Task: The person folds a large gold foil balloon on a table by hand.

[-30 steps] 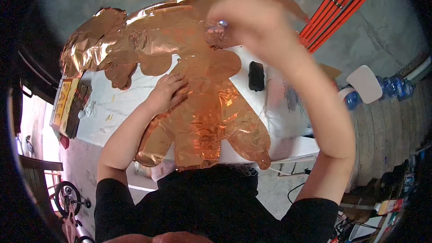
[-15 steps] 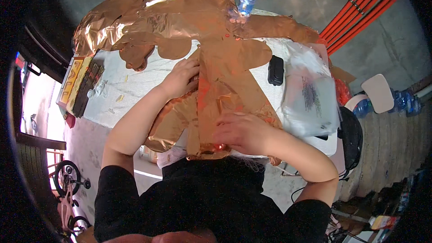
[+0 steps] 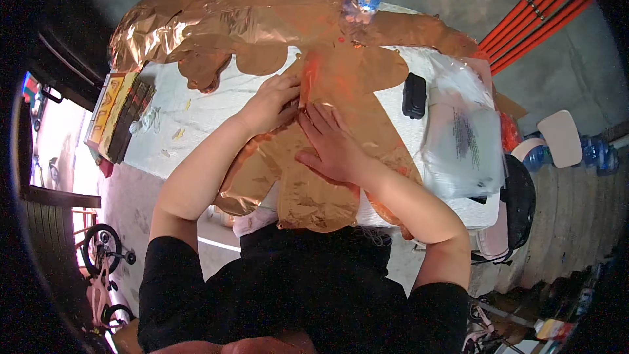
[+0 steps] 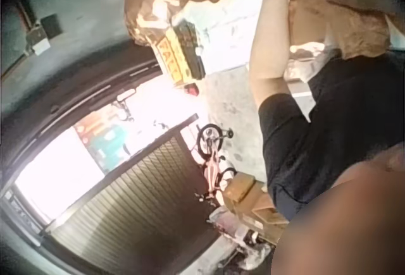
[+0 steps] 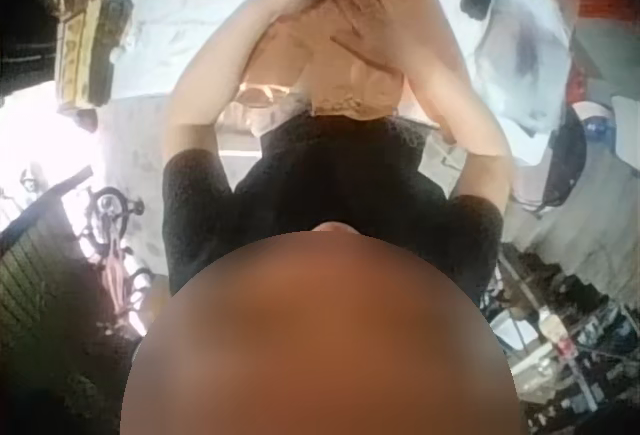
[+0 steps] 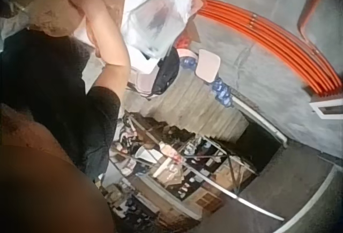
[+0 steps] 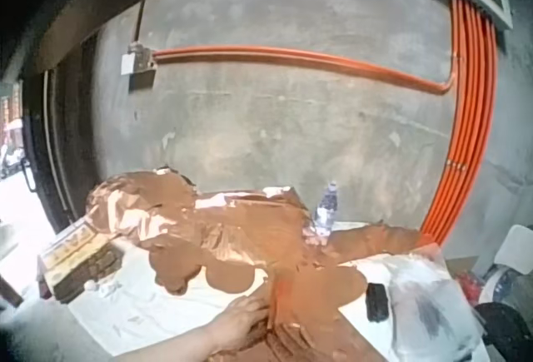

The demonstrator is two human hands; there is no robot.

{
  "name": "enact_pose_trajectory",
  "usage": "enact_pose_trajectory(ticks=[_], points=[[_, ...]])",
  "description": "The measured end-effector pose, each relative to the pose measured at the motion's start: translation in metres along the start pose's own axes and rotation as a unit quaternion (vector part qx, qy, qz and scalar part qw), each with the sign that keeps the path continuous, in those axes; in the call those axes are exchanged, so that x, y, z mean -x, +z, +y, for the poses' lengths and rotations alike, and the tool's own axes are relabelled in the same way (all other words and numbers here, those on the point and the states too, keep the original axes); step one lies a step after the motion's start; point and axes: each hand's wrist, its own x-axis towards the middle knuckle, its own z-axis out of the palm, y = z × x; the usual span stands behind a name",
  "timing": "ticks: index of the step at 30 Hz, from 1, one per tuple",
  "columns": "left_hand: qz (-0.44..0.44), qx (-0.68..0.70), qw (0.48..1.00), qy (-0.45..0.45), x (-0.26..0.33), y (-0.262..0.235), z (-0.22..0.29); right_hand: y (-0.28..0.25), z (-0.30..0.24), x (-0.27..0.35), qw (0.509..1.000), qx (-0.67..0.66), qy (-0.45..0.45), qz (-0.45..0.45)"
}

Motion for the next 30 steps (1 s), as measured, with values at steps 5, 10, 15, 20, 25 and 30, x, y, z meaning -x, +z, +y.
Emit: enact_pose_trajectory(ticks=[5,10,15,20,25,30], points=[[-0.017,0.079,0.996,0.023,-0.005,-0.008,-0.014,0.001,-0.001,0.000,0.999,0.040,-0.011,-0.015],[-0.001,0.061,0.997,0.045,-0.004,-0.012,-0.012,0.004,-0.009,0.003,0.999,0.040,-0.004,-0.015],[-0.023,0.054,0.998,0.031,-0.002,-0.012,-0.011,0.007,-0.016,0.005,0.999,0.038,0.002,-0.008],[-0.016,0.032,0.999,0.025,-0.002,-0.012,-0.015,0.012,-0.019,0.002,0.999,0.054,-0.001,0.002],[0.009,0.041,0.998,0.044,-0.004,-0.010,-0.014,0.014,-0.019,0.003,0.998,0.056,-0.003,0.014],[0.014,0.033,0.999,0.038,-0.001,-0.011,-0.010,0.014,-0.023,0.004,0.998,0.058,0.003,0.020]])
